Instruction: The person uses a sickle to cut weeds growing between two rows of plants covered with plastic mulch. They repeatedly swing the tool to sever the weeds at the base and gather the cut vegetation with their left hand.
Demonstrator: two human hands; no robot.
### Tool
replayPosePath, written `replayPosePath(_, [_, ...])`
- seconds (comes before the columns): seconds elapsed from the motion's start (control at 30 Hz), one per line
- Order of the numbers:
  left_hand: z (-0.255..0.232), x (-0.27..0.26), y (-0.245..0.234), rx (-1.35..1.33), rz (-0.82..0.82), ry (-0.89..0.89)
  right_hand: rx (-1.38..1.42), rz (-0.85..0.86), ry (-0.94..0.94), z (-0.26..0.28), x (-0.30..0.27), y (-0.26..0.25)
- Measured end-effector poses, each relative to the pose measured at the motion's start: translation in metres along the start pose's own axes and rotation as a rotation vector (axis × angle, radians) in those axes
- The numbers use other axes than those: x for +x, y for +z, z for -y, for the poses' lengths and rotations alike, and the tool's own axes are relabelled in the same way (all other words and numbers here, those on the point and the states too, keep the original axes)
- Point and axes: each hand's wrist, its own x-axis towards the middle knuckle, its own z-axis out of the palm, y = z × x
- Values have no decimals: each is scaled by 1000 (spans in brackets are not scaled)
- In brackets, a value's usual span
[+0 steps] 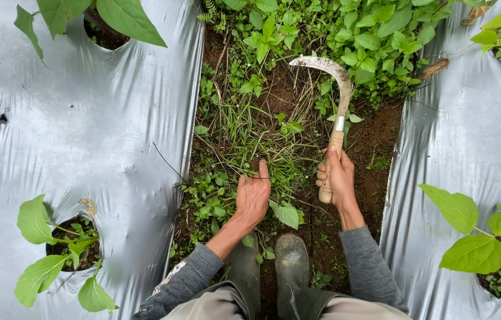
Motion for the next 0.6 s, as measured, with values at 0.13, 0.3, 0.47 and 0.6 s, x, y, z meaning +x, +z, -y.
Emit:
replayPosePath(0.13, [-1, -11, -10, 0, -23, 1, -239, 43, 10, 5, -10, 21])
replayPosePath(0.3, [8, -22, -30, -15, -30, 256, -320, 77, 60, -18, -11, 22])
replayPosePath(0.47, [14, -29, -1, 73, -200, 345, -229, 13, 10, -7, 18, 30])
replayPosePath(0.6, [9, -6, -36, 310, -503, 238, -357, 165, 141, 3, -6, 17])
